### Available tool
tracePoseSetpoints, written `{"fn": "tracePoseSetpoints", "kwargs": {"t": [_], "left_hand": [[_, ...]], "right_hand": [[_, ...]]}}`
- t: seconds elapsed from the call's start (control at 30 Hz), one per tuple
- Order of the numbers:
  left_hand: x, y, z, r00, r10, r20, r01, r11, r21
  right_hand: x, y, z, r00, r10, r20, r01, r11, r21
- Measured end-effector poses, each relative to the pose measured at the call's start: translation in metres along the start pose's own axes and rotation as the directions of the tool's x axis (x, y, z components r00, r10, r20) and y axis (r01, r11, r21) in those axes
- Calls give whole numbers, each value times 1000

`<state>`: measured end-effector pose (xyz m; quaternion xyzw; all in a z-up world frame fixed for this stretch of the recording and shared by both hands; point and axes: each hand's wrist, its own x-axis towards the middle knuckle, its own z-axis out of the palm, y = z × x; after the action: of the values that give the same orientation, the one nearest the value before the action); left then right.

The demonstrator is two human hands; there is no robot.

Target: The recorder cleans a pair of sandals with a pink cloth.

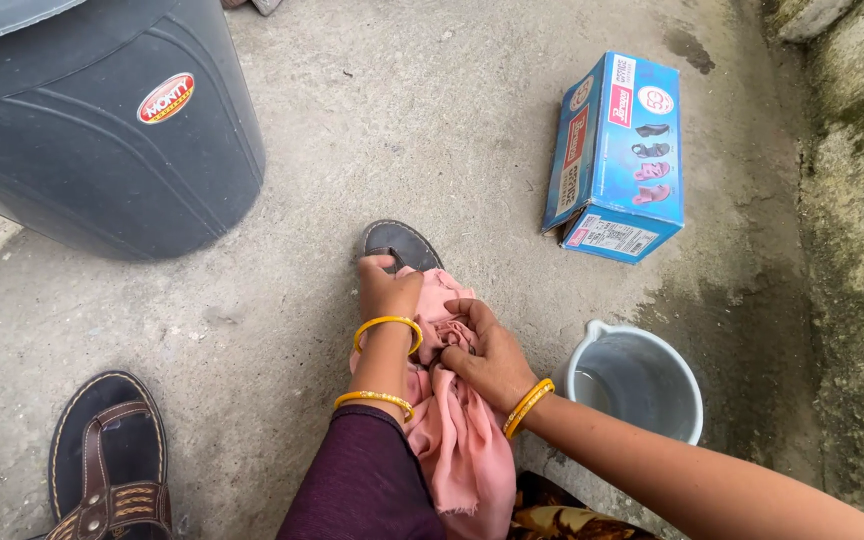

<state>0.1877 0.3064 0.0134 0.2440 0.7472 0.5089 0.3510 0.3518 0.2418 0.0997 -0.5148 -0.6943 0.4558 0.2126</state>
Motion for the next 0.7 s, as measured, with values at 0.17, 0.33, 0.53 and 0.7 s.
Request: {"fn": "tracePoseSetpoints", "kwargs": {"t": [0.17, 0.33, 0.53, 0.7], "left_hand": [[-2, 22, -20, 972, -231, -36, 220, 956, -191], [-14, 38, -50, 972, -203, -117, 174, 960, -220], [-18, 36, -80, 957, -18, -291, -30, 987, -159], [-26, 31, -113, 943, -28, -331, -108, 916, -386]], "right_hand": [[-11, -17, 1, 999, -46, 1, 46, 997, -63], [-21, -26, 6, 988, -124, 94, 122, 992, 29], [-24, -48, -3, 968, -190, 161, 201, 978, -57], [-11, -59, -7, 945, -113, 306, 201, 940, -274]]}}
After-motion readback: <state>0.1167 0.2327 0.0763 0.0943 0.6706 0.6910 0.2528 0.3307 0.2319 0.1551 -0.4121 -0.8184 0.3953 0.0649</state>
